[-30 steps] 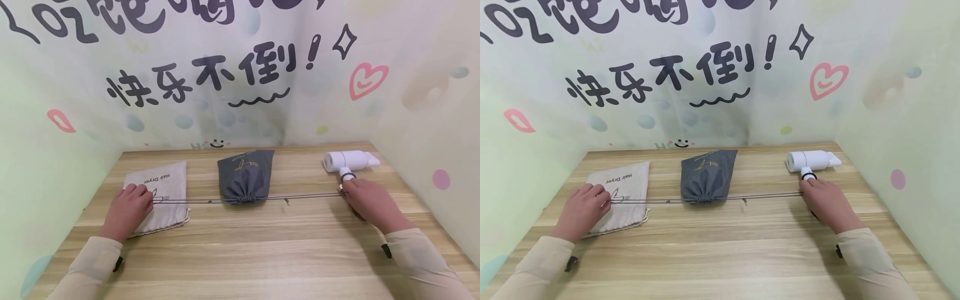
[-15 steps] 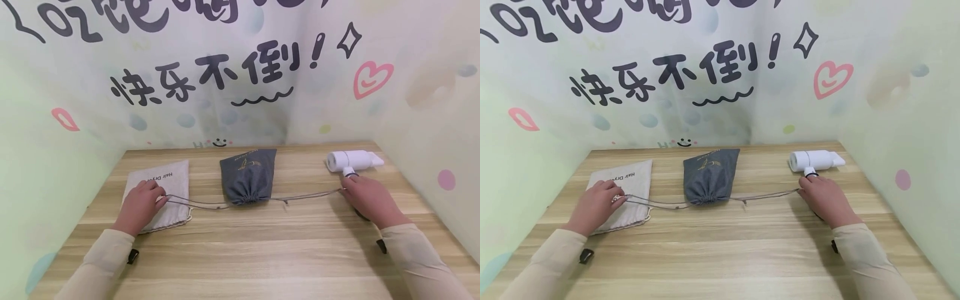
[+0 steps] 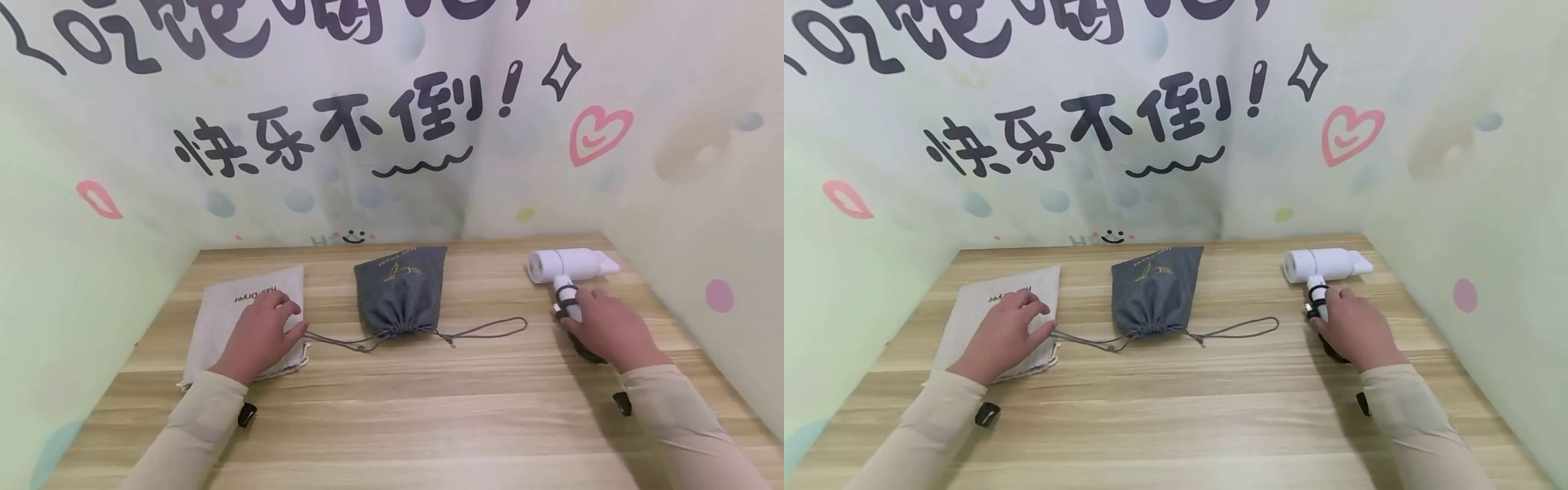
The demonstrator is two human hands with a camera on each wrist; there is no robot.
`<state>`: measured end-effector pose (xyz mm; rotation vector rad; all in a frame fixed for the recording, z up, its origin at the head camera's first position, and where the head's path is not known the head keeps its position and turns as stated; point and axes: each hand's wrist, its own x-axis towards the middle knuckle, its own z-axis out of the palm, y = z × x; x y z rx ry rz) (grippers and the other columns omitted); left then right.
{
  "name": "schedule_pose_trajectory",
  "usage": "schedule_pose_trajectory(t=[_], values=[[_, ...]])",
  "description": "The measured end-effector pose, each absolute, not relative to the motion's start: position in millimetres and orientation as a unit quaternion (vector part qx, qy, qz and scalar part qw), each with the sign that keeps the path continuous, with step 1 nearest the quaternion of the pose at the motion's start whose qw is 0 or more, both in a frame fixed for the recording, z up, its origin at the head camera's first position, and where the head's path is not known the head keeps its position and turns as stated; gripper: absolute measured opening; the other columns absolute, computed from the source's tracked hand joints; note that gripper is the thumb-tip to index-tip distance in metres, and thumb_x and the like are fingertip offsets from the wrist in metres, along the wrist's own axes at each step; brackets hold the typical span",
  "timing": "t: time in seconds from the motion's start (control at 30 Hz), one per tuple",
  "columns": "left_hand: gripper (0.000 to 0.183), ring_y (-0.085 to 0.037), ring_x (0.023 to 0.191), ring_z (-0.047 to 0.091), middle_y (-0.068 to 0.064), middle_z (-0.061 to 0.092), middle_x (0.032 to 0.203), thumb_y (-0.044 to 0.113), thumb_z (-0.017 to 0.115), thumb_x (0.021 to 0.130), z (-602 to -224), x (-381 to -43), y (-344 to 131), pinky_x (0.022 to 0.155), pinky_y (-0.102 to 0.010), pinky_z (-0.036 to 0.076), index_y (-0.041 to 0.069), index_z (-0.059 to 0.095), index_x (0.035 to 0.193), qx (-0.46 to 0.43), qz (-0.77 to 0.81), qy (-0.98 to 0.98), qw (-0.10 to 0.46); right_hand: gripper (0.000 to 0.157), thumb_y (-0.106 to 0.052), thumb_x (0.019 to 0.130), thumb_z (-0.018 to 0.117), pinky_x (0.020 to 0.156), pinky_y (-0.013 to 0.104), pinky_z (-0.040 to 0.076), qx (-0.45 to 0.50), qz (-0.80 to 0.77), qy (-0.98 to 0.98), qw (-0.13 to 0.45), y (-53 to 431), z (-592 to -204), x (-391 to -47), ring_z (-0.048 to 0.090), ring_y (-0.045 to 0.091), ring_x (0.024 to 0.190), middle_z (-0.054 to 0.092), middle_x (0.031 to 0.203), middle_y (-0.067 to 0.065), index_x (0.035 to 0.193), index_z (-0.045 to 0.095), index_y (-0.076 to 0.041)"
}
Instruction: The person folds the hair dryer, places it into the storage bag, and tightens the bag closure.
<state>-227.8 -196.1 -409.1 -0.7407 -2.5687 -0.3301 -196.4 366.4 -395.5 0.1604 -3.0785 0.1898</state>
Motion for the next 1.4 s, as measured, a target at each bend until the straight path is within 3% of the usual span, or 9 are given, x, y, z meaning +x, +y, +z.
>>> schedule_pose_trajectory(t=[0.4,0.6,0.8,0.93,1.1,1.4], values=[[0.024,-0.04,0.098,0.057,-0.015,0.058,0.1,0.018,0.077,0.083,-411.3,-223.4,-214.6,0.083,-0.054,0.048,0.0,0.069,0.096,-0.233,-0.126,-0.947,0.179,0.045,-0.029,0.088,0.071,0.051,0.051,0.046,0.045,0.057,-0.997,0.025,367.9,-400.9,-198.1,0.056,0.034,0.064,0.054,0.082,0.02,0.103,0.05,0.007],[0.034,-0.048,0.107,0.051,-0.025,0.057,0.111,0.024,0.071,0.087,-413.8,-219.9,-244.0,0.091,-0.059,0.044,-0.003,0.066,0.108,-0.163,-0.138,-0.972,0.093,0.061,-0.041,0.09,0.069,0.052,0.052,0.045,0.018,0.088,-0.995,0.051,366.4,-401.7,-196.5,0.056,0.04,0.069,0.048,0.091,0.028,0.114,0.046,0.011],[0.057,-0.055,0.103,0.05,-0.035,0.052,0.119,0.035,0.072,0.085,-417.9,-215.9,-269.6,0.085,-0.062,0.045,-0.006,0.061,0.122,-0.122,-0.109,-0.986,0.009,0.067,-0.046,0.089,0.07,0.05,0.051,0.044,0.009,0.1,-0.992,0.078,365.3,-401.1,-197.4,0.054,0.04,0.067,0.045,0.093,0.031,0.112,0.044,0.011],[0.063,-0.057,0.104,0.051,-0.037,0.052,0.121,0.04,0.071,0.084,-420.8,-214.9,-272.6,0.083,-0.063,0.047,-0.005,0.06,0.127,-0.122,-0.099,-0.987,-0.025,0.07,-0.047,0.088,0.07,0.053,0.051,0.046,0.01,0.105,-0.993,0.061,369.3,-401.2,-199.1,0.055,0.039,0.069,0.047,0.095,0.031,0.117,0.042,0.012],[0.061,-0.055,0.102,0.051,-0.035,0.052,0.122,0.039,0.069,0.084,-422.9,-213.4,-270.2,0.08,-0.062,0.048,-0.003,0.06,0.127,-0.122,-0.097,-0.987,-0.03,0.077,-0.048,0.089,0.067,0.056,0.053,0.048,0.004,0.116,-0.993,0.02,372.5,-401.2,-204.6,0.057,0.04,0.072,0.048,0.1,0.035,0.123,0.036,0.013],[0.063,-0.052,0.103,0.05,-0.032,0.051,0.122,0.043,0.069,0.083,-420.4,-210.8,-271.7,0.07,-0.062,0.049,0.0,0.059,0.129,-0.105,-0.093,-0.99,-0.035,0.079,-0.044,0.086,0.071,0.061,0.053,0.049,0.004,0.12,-0.993,-0.023,364.1,-402.9,-213.7,0.059,0.036,0.072,0.056,0.091,0.029,0.124,0.036,0.014]])
